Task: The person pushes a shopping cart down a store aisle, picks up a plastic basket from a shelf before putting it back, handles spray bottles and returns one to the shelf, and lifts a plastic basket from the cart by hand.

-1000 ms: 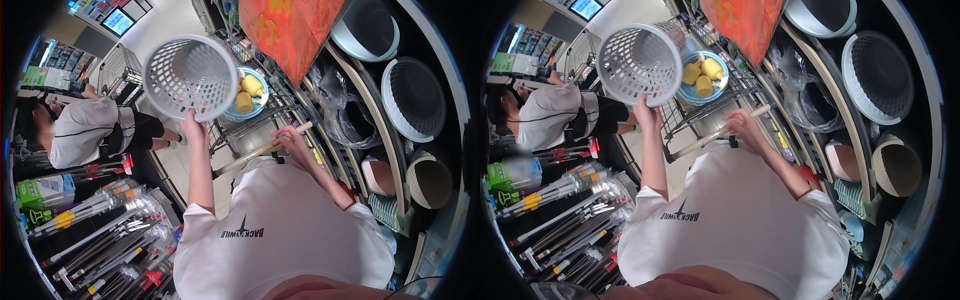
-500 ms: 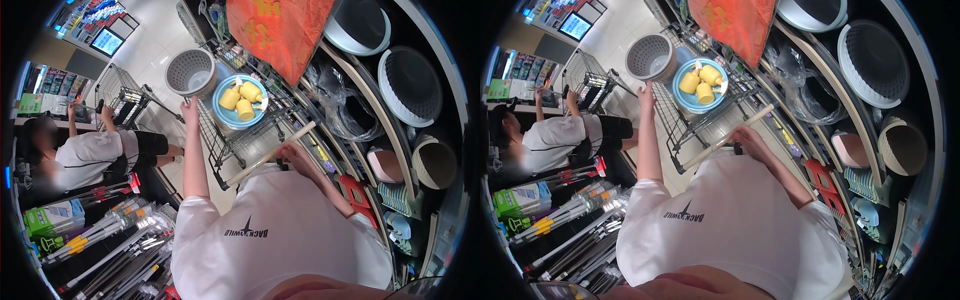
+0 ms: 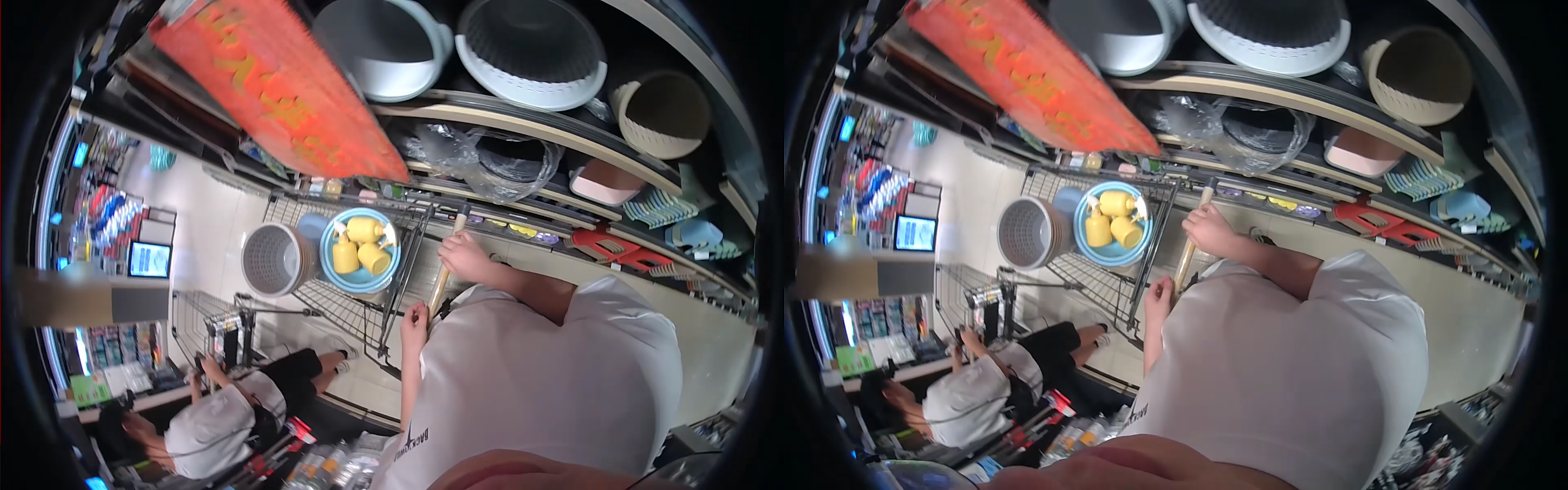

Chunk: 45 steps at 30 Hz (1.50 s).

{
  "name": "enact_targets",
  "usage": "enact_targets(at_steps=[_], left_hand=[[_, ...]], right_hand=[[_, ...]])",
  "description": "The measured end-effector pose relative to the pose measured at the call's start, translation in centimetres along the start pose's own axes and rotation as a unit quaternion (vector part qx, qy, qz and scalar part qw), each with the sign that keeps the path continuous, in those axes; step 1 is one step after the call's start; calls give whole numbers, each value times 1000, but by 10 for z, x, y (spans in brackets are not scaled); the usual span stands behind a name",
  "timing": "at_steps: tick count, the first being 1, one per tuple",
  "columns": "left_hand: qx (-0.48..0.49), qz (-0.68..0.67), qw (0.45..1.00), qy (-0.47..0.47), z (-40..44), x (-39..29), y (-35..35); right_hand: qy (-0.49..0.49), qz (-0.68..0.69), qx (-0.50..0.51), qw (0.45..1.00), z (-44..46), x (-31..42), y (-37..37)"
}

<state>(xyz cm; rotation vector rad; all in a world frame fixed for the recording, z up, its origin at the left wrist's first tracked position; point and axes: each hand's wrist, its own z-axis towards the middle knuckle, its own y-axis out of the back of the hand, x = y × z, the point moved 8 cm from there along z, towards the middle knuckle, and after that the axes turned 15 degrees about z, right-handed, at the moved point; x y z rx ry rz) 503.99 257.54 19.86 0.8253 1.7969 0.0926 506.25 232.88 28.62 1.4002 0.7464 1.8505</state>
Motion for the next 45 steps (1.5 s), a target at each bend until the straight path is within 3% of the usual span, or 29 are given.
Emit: enact_targets(at_steps=[2,8,11,15,20,23,25,26,27,29,31,36,45], left_hand=[[9,-2,1000,29,-1,-1,0],[-24,80,995,-52,21,-82,31],[-48,96,992,-63,33,-161,32],[-82,132,974,-163,58,-272,12],[-115,106,946,-284,80,-418,-30],[-205,156,906,-336,90,-480,-43],[-251,209,881,-343,89,-520,-56],[-294,241,845,-377,105,-521,-59],[-302,241,843,-374,112,-528,-65],[-304,260,863,-309,130,-534,-74],[-263,189,905,-278,150,-535,-83],[-218,115,929,-277,163,-547,-107],[-328,138,895,-271,143,-580,-113]], right_hand=[[7,-26,-6,1000,0,-8,-7],[43,-1,27,999,-5,-28,-9],[72,9,48,996,-10,-30,-4],[157,3,88,984,-13,-30,4],[218,48,221,949,-20,-47,9],[307,111,176,929,-32,-66,15],[308,78,217,923,-36,-76,23],[316,85,212,921,-39,-81,30],[325,92,207,918,-41,-85,40],[355,88,199,909,-47,-90,57],[336,134,243,900,-50,-98,68],[369,159,225,887,-63,-116,71],[338,155,280,885,-65,-129,75]])
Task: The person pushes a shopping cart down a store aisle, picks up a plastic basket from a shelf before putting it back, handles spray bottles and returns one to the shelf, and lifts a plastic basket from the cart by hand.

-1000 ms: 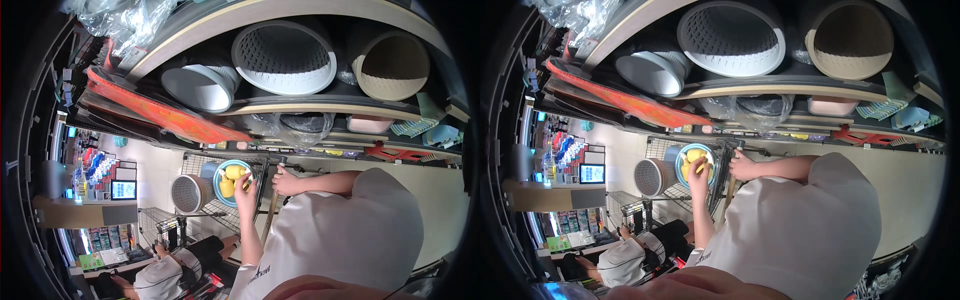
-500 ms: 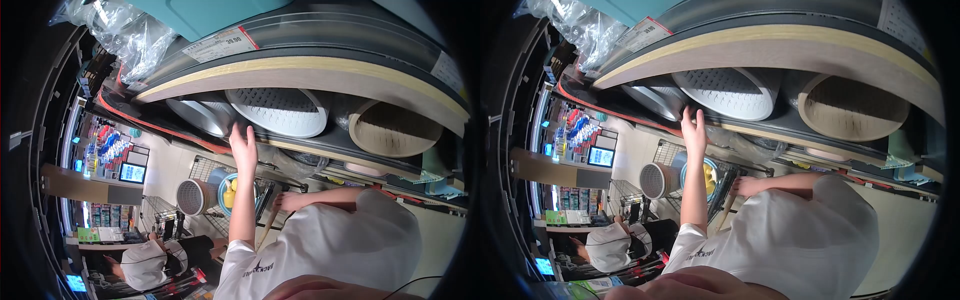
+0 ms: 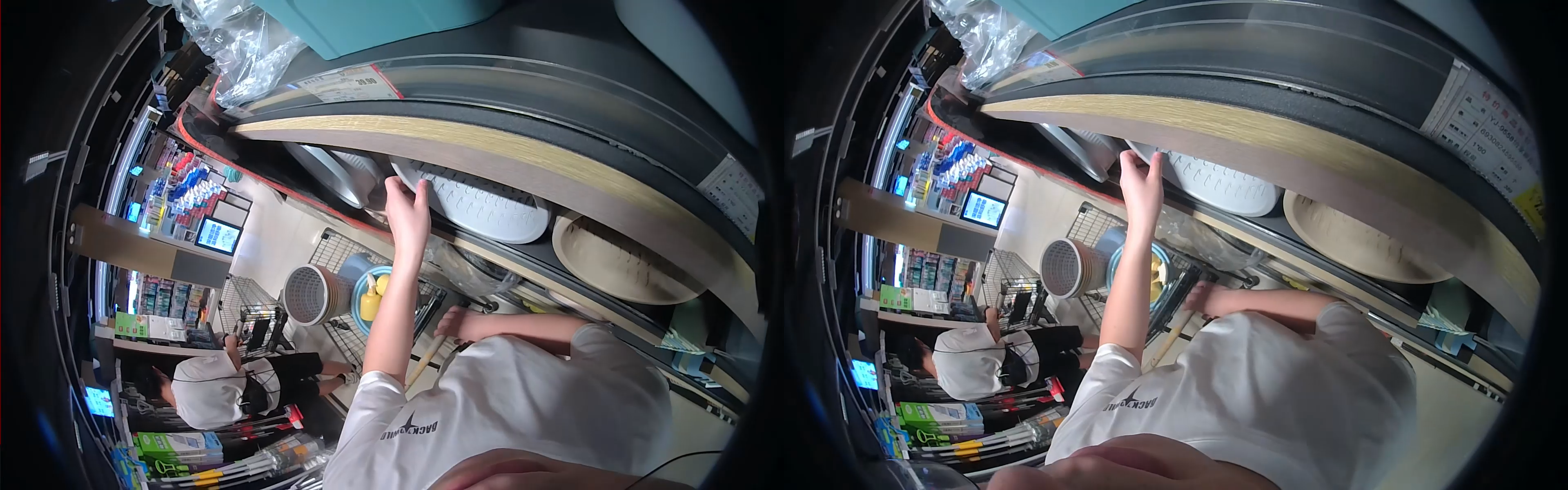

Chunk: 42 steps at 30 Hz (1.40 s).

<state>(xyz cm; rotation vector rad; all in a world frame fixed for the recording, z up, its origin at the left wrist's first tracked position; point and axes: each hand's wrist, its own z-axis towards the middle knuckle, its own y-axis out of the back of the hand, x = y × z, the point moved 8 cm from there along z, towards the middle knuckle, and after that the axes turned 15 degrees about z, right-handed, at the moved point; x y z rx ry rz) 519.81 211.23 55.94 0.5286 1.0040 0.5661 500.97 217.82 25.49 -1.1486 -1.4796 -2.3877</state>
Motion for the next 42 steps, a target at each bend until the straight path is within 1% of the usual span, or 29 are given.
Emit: enact_targets(at_steps=[2,4,5,11,13,14,16,17,18,19,20,22,23,25,26,28,29,30,32,33,34,36,38,40,42], left_hand=[[-6,-6,1000,-6,3,-2,-3],[-5,-30,999,-30,1,-11,0],[-8,-29,999,-28,0,-12,3],[0,-2,1000,-19,-3,-10,4],[2,42,999,-18,-4,-13,5],[0,41,999,-20,-3,-15,6],[-34,11,999,-28,-4,-23,11],[-36,9,999,-29,-2,-24,11],[-36,-21,999,-19,0,-22,10],[-36,-50,998,-8,1,-19,9],[-36,-50,998,-7,2,-17,9],[25,-59,998,8,3,-12,1],[27,-59,998,7,2,-11,-1],[60,-151,987,-11,-3,-11,-11],[67,-152,986,-9,-6,-6,-16],[128,-217,968,-16,-11,-1,-33],[152,-211,966,-12,-13,5,-38],[154,-211,965,-11,-14,5,-39],[141,-283,949,11,-12,6,-40],[112,-298,948,12,-11,1,-36],[112,-300,947,14,-10,-8,-30],[114,-198,972,47,-6,-15,-15],[123,-212,969,44,-5,-15,-14],[98,-295,949,50,-4,-14,-11],[88,-264,959,45,-2,-18,0]], right_hand=[[-12,0,17,1000,-1,0,1],[-48,-33,30,998,-3,0,1],[-45,-33,33,998,-4,3,2],[-69,-43,43,996,-7,6,5],[-85,-41,48,994,-7,5,3],[-85,-44,47,994,-6,5,3],[-94,-38,52,993,-7,8,7],[-100,-33,55,993,-7,9,9],[-101,-35,55,993,-8,8,7],[-92,-36,42,994,-8,8,7],[-84,-36,30,995,-8,8,6],[-83,-38,30,995,-8,8,5],[-82,-40,27,995,-8,7,5],[-80,-44,22,996,-8,7,6],[-76,-50,20,996,-9,8,5],[-87,-48,25,995,-8,7,5],[-88,-49,26,995,-7,7,5],[-89,-51,28,994,-7,7,4],[-82,-58,17,995,-9,9,4],[-74,-57,12,996,-8,8,4],[-67,-56,7,996,-8,9,5],[-75,-56,12,996,-8,10,7],[-83,-53,14,995,-9,11,8],[-74,-47,6,996,-9,12,9],[-76,-43,3,996,-9,10,8]])
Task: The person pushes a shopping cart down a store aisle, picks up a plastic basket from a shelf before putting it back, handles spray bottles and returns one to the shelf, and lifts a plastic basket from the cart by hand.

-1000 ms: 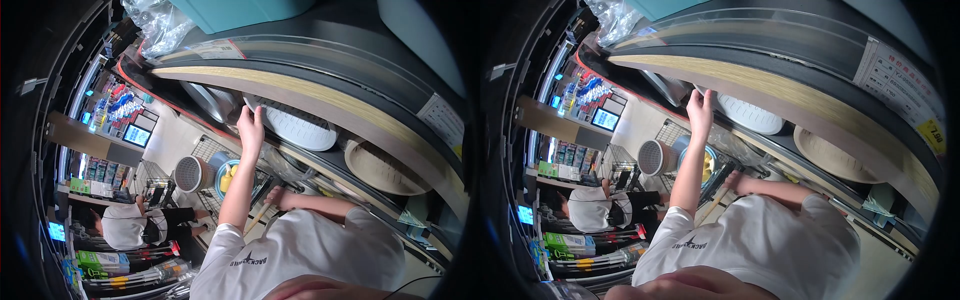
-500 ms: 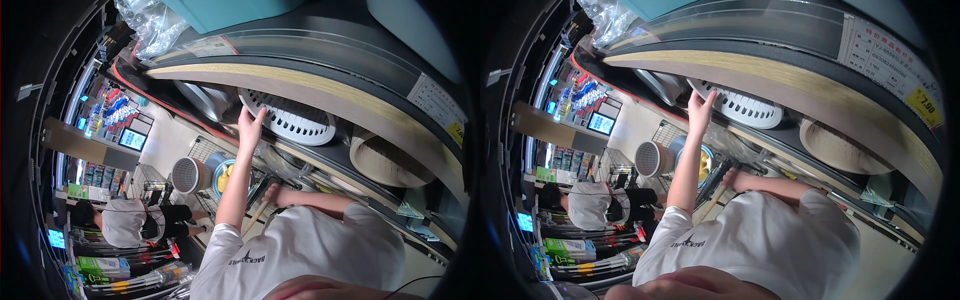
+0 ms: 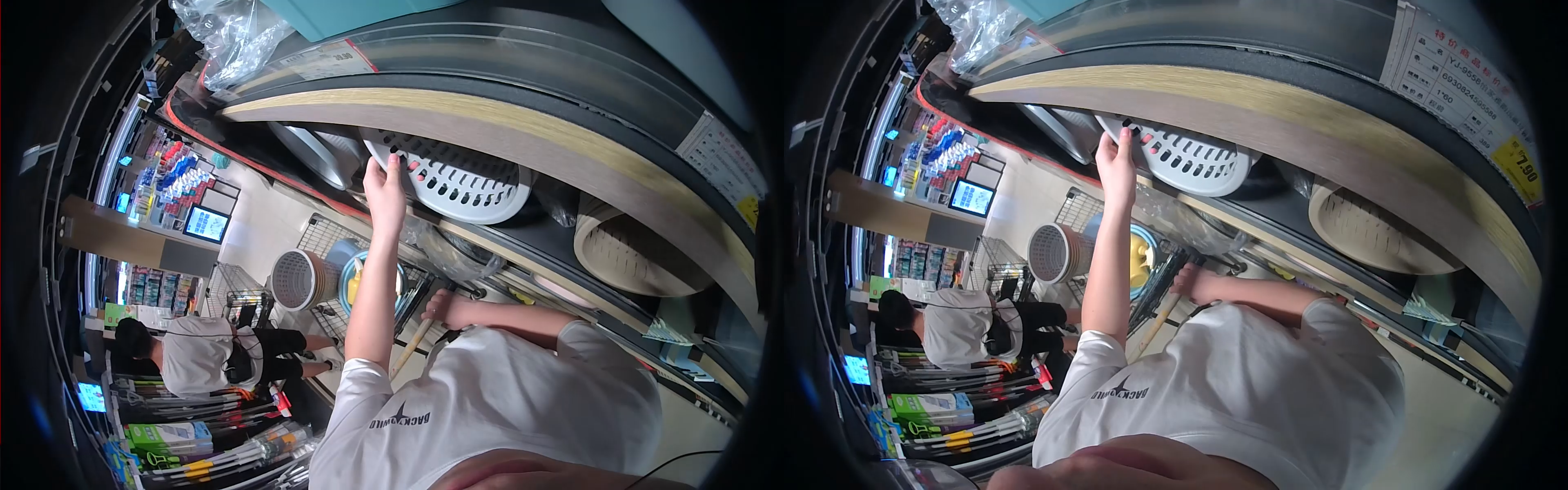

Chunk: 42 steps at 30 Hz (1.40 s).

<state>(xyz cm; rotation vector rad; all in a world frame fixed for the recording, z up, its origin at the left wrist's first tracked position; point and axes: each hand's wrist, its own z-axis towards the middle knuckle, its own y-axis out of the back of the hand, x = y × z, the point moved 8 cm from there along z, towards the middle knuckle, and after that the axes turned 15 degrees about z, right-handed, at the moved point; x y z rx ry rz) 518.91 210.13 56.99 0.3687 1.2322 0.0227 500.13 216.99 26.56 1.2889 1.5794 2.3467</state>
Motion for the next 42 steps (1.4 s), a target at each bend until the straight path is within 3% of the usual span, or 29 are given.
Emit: enact_targets(at_steps=[2,8,10,20,30,33,35,39,40,42], left_hand=[[-17,30,999,17,-5,-17,10],[1,-63,996,63,-27,24,20],[-42,-75,992,89,-39,33,26],[-43,-155,982,103,-65,61,31],[-15,-255,955,154,-127,75,50],[-5,-232,961,148,-146,91,67],[-65,-223,953,194,-169,103,82],[-106,-168,956,215,-222,118,118],[-125,-165,953,222,-243,122,136],[-166,-158,944,236,-281,130,169]], right_hand=[[-3,7,1,1000,0,-1,-1],[9,-11,-4,1000,0,-3,-3],[12,-9,-6,1000,0,-3,-2],[25,4,-40,999,-1,3,5],[-5,-3,6,1000,2,-1,-2],[8,15,-44,999,1,-9,-12],[4,16,-104,994,-2,-9,-4],[12,-19,-88,996,4,-12,-7],[47,-11,-169,984,-3,-2,8],[53,81,-186,978,3,-30,-30]])
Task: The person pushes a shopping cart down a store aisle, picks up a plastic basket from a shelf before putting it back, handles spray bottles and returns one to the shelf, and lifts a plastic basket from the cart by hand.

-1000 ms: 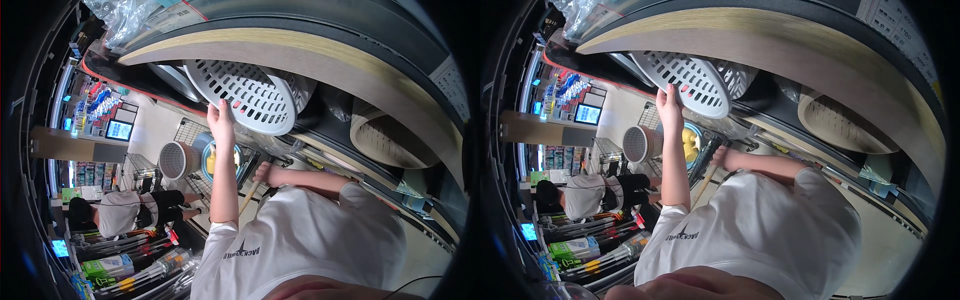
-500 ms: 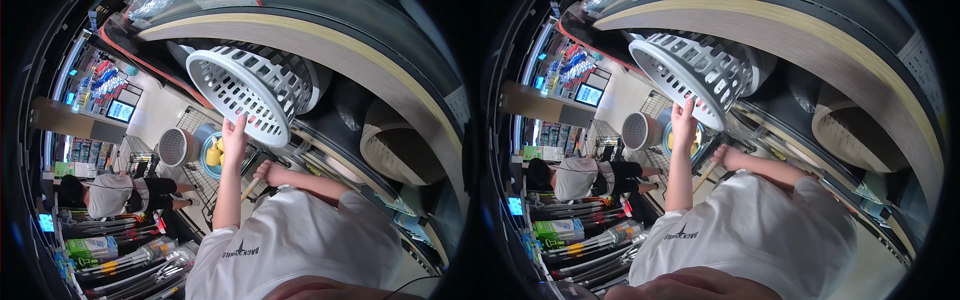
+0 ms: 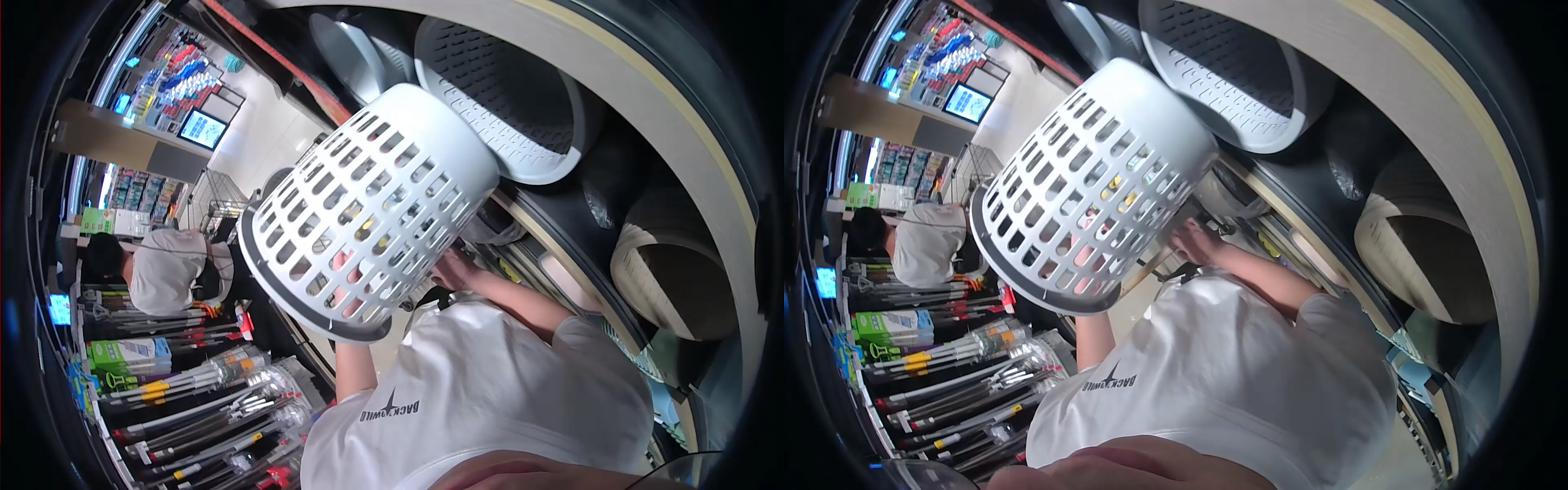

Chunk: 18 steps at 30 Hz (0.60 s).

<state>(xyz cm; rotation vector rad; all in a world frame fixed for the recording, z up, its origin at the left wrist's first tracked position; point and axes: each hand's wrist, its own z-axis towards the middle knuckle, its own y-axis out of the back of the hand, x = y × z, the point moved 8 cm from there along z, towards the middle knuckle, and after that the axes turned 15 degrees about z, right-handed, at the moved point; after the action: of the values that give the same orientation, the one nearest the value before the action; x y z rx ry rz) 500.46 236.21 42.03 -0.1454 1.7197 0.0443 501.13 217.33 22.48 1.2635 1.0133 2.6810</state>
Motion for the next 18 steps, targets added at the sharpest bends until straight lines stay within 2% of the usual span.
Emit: enact_targets(at_steps=[1,2,4,5,6,7,8,11,13,15,16,18], left_hand=[[-23,-1,1000,5,-7,4,21],[-47,-3,999,10,-15,11,36],[-97,-8,995,23,-7,16,74],[-122,-10,992,29,-17,22,97],[-147,-14,988,36,-30,32,109],[-218,41,975,14,-42,18,113],[-173,10,983,-68,-36,27,129],[-215,-33,973,-72,-55,4,120],[-288,22,956,-45,-61,7,129],[-303,16,952,-49,-63,9,130],[-312,15,948,-56,-63,9,133],[-324,6,944,-53,-62,16,139]], right_hand=[[-22,-65,49,996,8,20,19],[-33,-43,83,995,2,10,13],[-25,-28,18,999,4,16,19],[-54,-23,34,998,7,15,20],[-114,43,60,991,19,24,33],[-129,47,44,990,25,30,41],[-143,50,28,988,30,31,45],[-151,112,-43,981,45,36,60],[-155,111,-56,980,55,41,65],[-224,220,-100,944,58,34,68],[-224,218,-95,945,64,38,66],[-243,376,-144,883,73,44,64]])
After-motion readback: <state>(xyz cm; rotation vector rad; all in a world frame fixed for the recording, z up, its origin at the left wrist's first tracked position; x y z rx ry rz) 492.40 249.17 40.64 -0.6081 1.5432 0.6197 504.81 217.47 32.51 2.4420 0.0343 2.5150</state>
